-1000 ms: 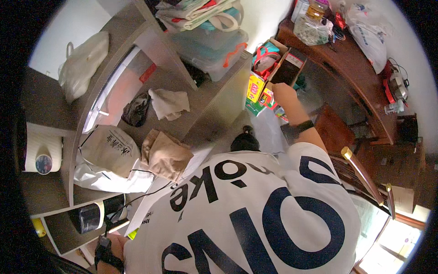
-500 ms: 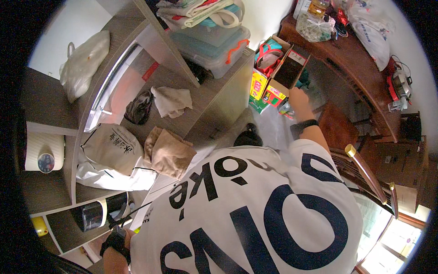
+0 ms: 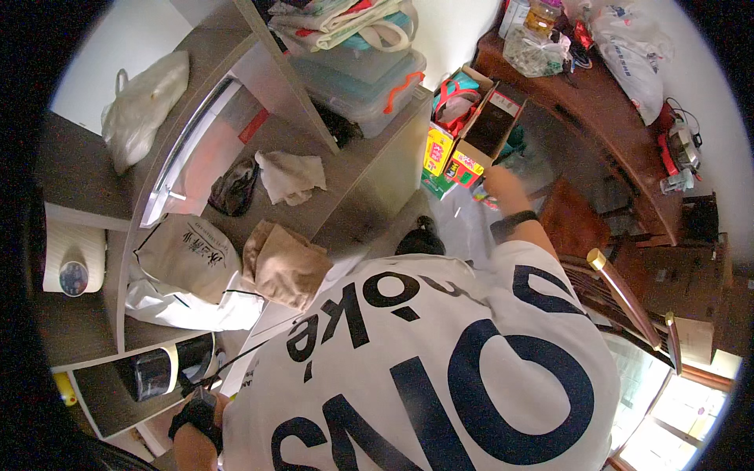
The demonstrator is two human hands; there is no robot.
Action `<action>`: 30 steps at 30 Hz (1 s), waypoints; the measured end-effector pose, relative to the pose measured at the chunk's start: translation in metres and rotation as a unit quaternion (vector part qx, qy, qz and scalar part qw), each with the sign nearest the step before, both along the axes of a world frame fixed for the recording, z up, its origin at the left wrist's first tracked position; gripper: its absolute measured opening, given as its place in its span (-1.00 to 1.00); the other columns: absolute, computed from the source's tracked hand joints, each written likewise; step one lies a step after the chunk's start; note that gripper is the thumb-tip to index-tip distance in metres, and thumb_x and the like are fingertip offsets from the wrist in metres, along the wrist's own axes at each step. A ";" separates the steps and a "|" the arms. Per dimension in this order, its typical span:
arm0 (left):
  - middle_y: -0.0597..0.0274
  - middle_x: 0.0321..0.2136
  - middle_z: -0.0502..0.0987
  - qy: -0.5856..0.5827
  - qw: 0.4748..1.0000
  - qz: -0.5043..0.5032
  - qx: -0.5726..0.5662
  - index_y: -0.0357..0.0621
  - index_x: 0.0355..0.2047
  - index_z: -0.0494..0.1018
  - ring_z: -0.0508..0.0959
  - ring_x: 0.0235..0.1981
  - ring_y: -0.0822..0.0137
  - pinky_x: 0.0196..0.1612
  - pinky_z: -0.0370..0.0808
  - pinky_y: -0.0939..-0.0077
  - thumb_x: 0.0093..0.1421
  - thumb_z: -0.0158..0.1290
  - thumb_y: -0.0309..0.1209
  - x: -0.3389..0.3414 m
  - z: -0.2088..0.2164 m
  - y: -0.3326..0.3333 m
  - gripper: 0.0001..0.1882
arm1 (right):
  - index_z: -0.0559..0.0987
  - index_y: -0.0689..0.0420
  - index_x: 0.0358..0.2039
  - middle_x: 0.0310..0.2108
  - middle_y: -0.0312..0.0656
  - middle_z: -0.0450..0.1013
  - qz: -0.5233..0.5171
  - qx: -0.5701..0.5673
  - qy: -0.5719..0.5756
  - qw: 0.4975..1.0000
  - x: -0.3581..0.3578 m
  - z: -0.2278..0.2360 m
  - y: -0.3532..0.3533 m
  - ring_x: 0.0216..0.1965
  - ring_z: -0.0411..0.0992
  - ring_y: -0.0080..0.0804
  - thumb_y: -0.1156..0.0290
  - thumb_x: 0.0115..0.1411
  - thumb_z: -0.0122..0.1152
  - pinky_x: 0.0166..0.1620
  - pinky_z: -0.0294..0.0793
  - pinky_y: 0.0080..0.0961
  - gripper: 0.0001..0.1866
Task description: The person picks up a small cloth from a shelf, folds it into a square, and places it back. Then, the person picks up a folded plastic bag, unfolds it completely to show its printed pattern, and begins folding it into a smaller rectangular shape by hand.
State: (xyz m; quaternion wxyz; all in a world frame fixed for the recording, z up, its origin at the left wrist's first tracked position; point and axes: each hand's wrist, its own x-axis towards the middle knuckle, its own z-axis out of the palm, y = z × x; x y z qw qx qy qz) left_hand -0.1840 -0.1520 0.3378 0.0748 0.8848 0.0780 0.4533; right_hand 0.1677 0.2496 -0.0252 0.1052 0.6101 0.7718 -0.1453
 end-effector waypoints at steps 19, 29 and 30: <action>0.10 -0.01 0.23 0.001 1.000 -0.015 0.017 -0.22 0.00 0.17 0.16 0.06 0.31 0.07 0.10 0.26 0.06 -0.13 -0.24 0.001 -0.003 -0.003 -0.49 | 0.48 0.17 -0.30 -0.34 -0.02 0.42 0.058 -0.055 0.069 0.994 -0.014 -0.004 0.002 -0.29 0.37 -0.06 0.29 -0.09 0.03 -0.24 0.36 -0.31 -0.68; 0.13 -0.26 0.32 0.024 0.901 0.415 -0.125 -0.20 -0.23 0.28 0.28 -0.22 0.28 -0.19 0.21 0.30 0.05 -0.13 -0.36 -0.010 -0.043 -0.013 -0.73 | 0.37 0.21 -0.13 -0.21 -0.19 0.36 0.090 0.330 0.474 0.812 -0.036 0.244 -0.017 -0.22 0.32 -0.47 0.45 0.09 -0.05 -0.14 0.29 -0.57 -0.70; 0.15 -0.56 0.45 0.063 0.762 0.617 -0.187 -0.18 -0.50 0.43 0.45 -0.54 0.21 -0.49 0.35 0.36 0.00 -0.09 -0.47 -0.025 -0.057 -0.010 -0.90 | 0.30 0.27 -0.08 -0.30 -0.08 0.40 0.113 0.334 0.565 0.746 -0.041 0.292 -0.041 -0.28 0.37 -0.33 0.44 0.11 -0.08 -0.22 0.36 -0.48 -0.65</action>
